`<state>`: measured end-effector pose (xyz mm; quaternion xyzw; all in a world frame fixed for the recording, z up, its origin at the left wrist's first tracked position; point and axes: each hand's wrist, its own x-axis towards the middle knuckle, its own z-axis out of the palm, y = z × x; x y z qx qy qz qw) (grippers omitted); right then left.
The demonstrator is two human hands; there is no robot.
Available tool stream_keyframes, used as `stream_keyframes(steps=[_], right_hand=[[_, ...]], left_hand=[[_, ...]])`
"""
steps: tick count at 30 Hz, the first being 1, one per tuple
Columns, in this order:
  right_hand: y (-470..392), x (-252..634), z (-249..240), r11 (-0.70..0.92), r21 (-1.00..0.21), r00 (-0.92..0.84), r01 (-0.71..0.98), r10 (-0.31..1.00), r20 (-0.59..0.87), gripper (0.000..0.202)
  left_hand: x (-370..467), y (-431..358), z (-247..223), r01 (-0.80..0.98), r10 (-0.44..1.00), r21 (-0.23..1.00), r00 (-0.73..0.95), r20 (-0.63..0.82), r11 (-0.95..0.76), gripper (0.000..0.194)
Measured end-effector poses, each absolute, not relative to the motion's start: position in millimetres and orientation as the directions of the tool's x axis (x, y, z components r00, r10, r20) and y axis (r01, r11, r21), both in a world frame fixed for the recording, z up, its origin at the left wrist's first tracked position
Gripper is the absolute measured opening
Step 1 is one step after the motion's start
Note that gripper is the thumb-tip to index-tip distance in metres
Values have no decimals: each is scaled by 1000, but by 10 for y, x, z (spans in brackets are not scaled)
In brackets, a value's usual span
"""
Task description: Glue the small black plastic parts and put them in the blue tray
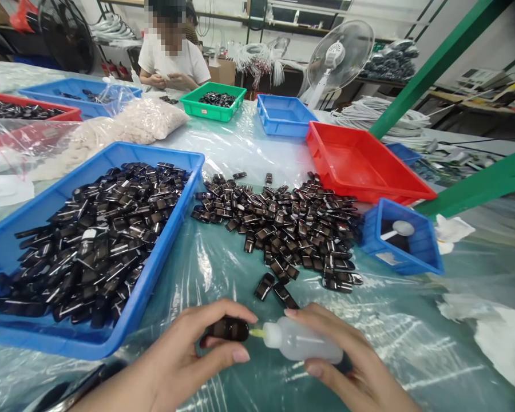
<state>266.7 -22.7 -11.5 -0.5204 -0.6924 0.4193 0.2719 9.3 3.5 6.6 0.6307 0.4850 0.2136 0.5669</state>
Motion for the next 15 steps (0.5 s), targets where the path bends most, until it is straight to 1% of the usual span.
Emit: stream_keyframes(steps=[3, 5, 8, 11, 13, 15], right_hand=[[-220, 2653, -104, 109, -862, -316, 495, 947, -62, 43], [-221, 2651, -103, 112, -857, -318, 503, 946, -63, 41], [-226, 2664, -106, 87, -855, -315, 511, 945, -92, 37], [-226, 2684, -109, 81, -862, -346, 501, 931, -114, 37], [-222, 2691, -112, 97, -867, -362, 488, 927, -101, 38], [-214, 2694, -114, 117, -868, -368, 482, 926, -80, 39]], left_hand=[[103, 24, 55, 340, 847, 928, 440, -299, 151, 20], [100, 25, 41, 345, 832, 931, 476, -285, 122, 19], [89, 45, 45, 367, 788, 924, 537, -302, 104, 21], [80, 70, 90, 418, 734, 895, 557, -389, 156, 24], [79, 82, 125, 466, 702, 864, 550, -452, 191, 25], [84, 92, 147, 480, 690, 856, 554, -466, 193, 25]])
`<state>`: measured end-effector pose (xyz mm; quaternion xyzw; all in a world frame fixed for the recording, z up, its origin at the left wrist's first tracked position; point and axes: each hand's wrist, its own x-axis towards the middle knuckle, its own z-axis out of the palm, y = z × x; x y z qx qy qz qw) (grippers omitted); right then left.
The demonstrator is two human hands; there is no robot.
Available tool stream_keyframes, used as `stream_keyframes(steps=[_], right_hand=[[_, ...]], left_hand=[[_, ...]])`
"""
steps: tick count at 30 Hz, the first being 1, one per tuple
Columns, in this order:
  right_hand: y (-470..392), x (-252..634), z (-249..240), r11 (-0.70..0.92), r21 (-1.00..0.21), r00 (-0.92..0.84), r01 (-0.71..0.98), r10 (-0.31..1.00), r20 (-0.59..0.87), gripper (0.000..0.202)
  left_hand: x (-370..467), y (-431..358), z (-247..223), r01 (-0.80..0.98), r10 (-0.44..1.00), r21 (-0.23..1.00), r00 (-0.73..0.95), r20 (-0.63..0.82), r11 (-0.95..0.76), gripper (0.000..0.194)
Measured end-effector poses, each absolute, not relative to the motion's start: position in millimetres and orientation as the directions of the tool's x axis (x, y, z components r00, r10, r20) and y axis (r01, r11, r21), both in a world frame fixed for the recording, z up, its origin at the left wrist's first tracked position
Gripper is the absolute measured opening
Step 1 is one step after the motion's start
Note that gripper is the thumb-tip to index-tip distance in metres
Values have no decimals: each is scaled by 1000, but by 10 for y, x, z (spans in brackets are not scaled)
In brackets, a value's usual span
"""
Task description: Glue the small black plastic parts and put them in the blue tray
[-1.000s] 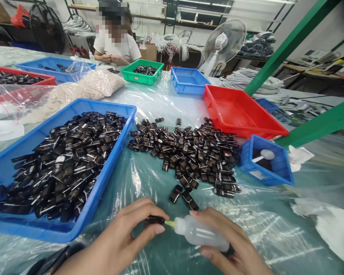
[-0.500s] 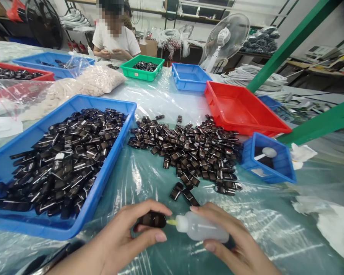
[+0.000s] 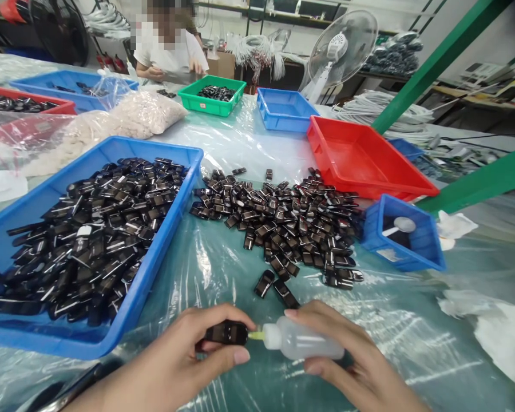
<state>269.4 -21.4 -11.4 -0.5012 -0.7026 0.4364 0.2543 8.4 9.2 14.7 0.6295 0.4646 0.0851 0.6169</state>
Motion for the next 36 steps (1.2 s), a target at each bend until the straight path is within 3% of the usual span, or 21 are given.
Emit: stream_keyframes(steps=[7, 25, 36], right_hand=[[-176, 2693, -93, 212, -847, -435, 487, 900, -25, 47], [-194, 2677, -111, 191, -861, -411, 471, 911, -23, 48], [-218, 2743, -155, 162, -831, -403, 532, 912, -80, 44]], left_hand=[[100, 112, 152, 436, 695, 883, 582, -422, 172, 24], [124, 78, 93, 461, 774, 887, 556, -302, 15, 18], [39, -18, -22, 412, 875, 911, 445, -188, -14, 34]])
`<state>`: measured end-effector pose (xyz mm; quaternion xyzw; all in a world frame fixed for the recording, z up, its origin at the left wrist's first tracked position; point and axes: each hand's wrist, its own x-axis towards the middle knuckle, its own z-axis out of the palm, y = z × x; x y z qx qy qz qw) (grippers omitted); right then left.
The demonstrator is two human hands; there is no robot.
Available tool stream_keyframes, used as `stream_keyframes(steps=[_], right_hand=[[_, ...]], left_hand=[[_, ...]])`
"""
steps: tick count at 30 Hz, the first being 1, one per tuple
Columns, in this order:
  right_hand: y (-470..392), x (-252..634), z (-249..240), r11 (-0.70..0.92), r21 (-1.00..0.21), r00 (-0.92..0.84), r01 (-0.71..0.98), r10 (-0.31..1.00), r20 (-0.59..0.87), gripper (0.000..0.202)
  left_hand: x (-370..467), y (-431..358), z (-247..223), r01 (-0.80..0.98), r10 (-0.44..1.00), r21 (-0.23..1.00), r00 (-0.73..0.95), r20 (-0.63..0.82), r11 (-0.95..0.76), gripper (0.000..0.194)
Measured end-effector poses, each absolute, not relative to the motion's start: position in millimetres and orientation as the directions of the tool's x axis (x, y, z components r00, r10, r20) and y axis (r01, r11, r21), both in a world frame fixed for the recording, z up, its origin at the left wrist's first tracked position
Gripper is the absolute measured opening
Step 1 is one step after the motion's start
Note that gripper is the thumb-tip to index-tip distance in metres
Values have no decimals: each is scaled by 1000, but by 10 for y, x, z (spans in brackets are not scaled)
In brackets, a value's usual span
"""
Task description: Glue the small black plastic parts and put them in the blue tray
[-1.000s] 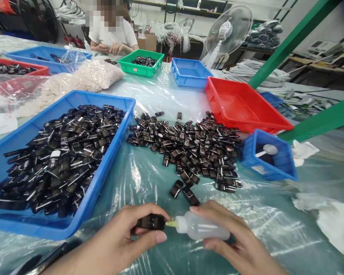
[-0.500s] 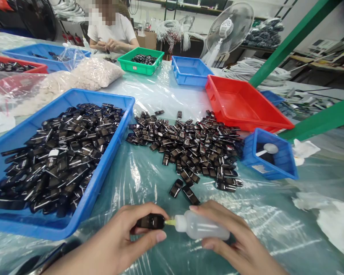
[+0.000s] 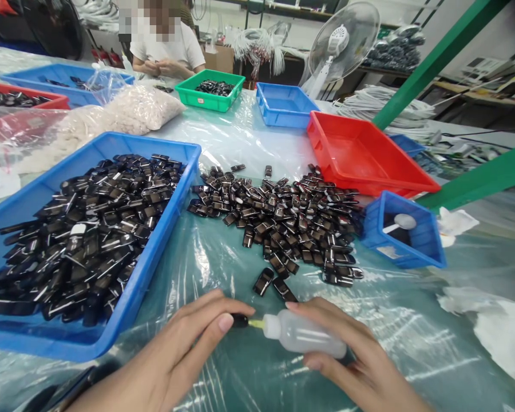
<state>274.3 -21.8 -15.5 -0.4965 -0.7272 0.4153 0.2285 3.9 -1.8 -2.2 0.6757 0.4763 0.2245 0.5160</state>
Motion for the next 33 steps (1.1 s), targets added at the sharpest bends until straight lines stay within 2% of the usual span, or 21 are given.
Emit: stream_keyframes(steps=[3, 7, 12, 18, 21, 24, 30, 33], right_hand=[[-212, 2745, -146, 182, -820, -396, 543, 916, -59, 46], [-191, 2723, -119, 209, -816, -390, 539, 921, -21, 46], [-158, 2695, -80, 243, -829, -392, 503, 919, 32, 48], [-111, 2605, -29, 293, -727, -294, 621, 947, 130, 38], [-96, 2570, -20, 308, -707, -287, 637, 946, 153, 36], [-104, 2588, -34, 297, -722, -288, 625, 947, 140, 36], [-143, 2693, -85, 276, -813, -376, 513, 923, 76, 42], [-152, 2706, -90, 284, -824, -397, 489, 914, 80, 45]], left_hand=[[48, 24, -44, 360, 868, 931, 482, -122, -69, 34], [59, 52, -56, 358, 904, 928, 422, -65, -101, 31], [64, 36, -35, 377, 909, 925, 404, -108, -58, 26], [58, 23, -17, 334, 902, 942, 398, -166, 26, 26], [50, 27, -30, 317, 906, 948, 401, -137, 3, 25], [48, 28, -46, 302, 913, 953, 399, -89, -39, 25], [51, 24, -41, 323, 906, 946, 398, -143, 7, 25], [52, 33, -31, 328, 912, 945, 393, -119, -18, 24]])
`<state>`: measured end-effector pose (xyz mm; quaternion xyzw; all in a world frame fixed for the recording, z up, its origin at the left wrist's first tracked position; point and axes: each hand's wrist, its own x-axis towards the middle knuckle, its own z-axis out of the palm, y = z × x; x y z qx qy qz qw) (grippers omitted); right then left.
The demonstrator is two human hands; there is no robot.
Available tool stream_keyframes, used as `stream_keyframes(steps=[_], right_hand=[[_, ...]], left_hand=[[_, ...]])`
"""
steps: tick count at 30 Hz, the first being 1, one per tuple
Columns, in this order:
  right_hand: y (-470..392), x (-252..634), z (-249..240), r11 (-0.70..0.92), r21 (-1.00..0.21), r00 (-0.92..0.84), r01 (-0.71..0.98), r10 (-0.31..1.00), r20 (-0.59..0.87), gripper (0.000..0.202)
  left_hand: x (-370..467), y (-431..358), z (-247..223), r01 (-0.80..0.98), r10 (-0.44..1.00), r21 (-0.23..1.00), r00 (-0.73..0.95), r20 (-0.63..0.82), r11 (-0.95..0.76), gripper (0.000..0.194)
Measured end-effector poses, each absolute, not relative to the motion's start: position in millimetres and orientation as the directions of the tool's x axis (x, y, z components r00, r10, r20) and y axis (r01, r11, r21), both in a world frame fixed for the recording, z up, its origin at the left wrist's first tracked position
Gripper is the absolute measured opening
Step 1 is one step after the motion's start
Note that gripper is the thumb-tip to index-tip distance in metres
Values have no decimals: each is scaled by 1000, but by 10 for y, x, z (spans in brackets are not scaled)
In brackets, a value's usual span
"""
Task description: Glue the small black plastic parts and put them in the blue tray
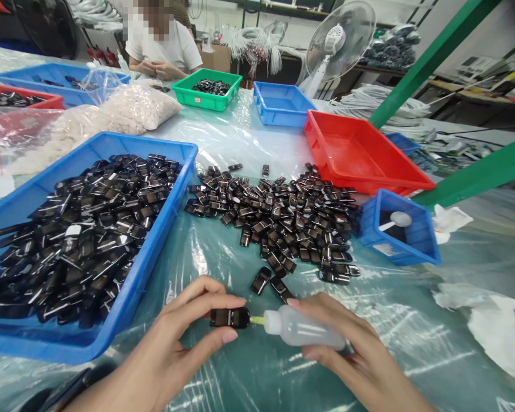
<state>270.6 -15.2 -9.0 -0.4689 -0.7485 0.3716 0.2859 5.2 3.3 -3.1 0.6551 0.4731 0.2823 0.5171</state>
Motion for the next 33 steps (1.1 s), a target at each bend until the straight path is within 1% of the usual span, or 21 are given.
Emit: stream_keyframes(steps=[5, 9, 13, 16, 18, 21, 23, 25, 27, 29, 30, 32, 33], right_hand=[[-163, 2683, -80, 243, -838, -375, 490, 926, 49, 49], [-177, 2674, -96, 226, -826, -339, 516, 940, 45, 49], [-195, 2696, -128, 237, -807, -332, 541, 942, 54, 47], [-192, 2730, -135, 183, -800, -311, 571, 950, -4, 46], [-171, 2755, -135, 125, -799, -249, 588, 968, -32, 44], [-117, 2781, -154, 60, -807, -91, 587, 996, 8, 36], [-78, 2778, -184, 30, -821, -12, 570, 1000, 28, 30], [-43, 2757, -219, 10, -837, 10, 547, 1000, 19, 26], [-20, 2725, -244, 25, -840, 4, 543, 999, 32, 23], [-20, 2700, -251, 65, -824, 19, 562, 996, 91, 26], [-33, 2692, -248, 97, -812, 51, 575, 987, 154, 30], [-87, 2675, -234, 200, -780, 127, 592, 933, 336, 37], [-126, 2660, -226, 257, -762, 157, 594, 892, 424, 37]], left_hand=[[59, 46, -30, 315, 926, 947, 373, -62, -64, 24], [71, 46, -26, 326, 922, 945, 373, -98, -31, 23], [76, 42, -20, 329, 929, 944, 360, -87, -39, 21], [68, 46, -3, 358, 952, 934, 293, -85, -27, 20], [59, 57, 16, 393, 977, 919, 188, -101, 19, 21], [56, 81, 41, 415, 989, 905, 61, -134, 97, 25], [61, 92, 43, 423, 987, 899, 50, -151, 116, 26], [67, 97, 29, 434, 986, 894, 63, -157, 115, 25], [68, 97, 7, 435, 985, 896, 93, -145, 91, 25], [66, 93, -13, 425, 984, 903, 120, -129, 67, 25], [65, 89, -19, 421, 984, 905, 128, -126, 61, 24], [64, 77, -26, 419, 984, 906, 128, -123, 59, 22], [65, 70, -28, 418, 985, 907, 129, -117, 53, 21]])
